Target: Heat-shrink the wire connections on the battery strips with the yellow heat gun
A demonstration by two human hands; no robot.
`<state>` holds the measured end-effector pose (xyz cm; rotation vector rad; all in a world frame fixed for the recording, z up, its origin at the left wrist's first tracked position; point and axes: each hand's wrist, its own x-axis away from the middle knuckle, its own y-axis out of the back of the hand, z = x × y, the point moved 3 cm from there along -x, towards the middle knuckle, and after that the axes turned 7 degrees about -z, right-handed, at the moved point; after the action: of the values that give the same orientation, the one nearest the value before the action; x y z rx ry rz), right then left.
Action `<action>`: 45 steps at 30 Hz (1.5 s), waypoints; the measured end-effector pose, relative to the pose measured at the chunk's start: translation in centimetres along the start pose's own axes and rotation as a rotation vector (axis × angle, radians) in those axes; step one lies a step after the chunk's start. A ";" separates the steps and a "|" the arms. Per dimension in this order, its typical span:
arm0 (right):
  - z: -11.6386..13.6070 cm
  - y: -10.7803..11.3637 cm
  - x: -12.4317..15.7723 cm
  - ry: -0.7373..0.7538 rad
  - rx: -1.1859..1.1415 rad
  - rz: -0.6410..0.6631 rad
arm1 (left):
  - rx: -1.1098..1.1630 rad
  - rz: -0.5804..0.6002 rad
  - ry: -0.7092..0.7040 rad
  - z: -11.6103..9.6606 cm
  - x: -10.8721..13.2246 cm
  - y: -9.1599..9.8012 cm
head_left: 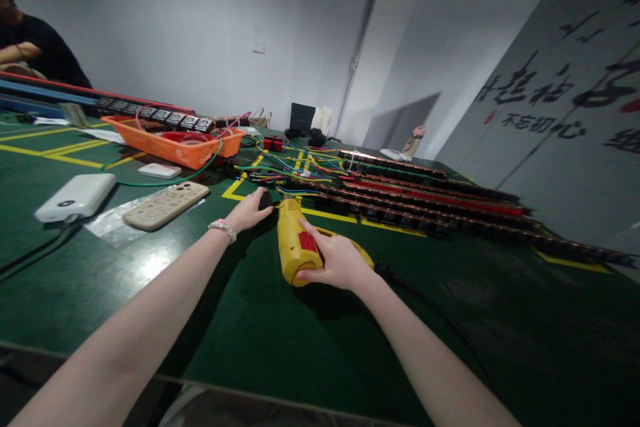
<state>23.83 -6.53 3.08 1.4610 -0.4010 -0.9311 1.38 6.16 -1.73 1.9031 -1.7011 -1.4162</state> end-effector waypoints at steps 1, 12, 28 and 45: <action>0.2 -0.1 0.0 0.017 -0.014 0.006 | 0.003 -0.001 -0.004 0.0 0.0 0.0; 0.6 -0.1 -0.1 0.055 -0.048 0.020 | 0.011 0.009 -0.003 0.3 -0.1 -0.1; -1.3 0.2 -0.6 -0.044 0.024 -0.036 | 0.001 0.001 0.013 0.1 0.0 0.1; 0.2 0.0 -0.4 0.039 -0.051 -0.015 | 0.022 -0.025 -0.023 0.4 -0.1 -0.3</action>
<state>23.45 -6.43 3.23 1.4353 -0.3364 -0.9172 1.28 6.54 -2.13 1.9337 -1.7154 -1.4404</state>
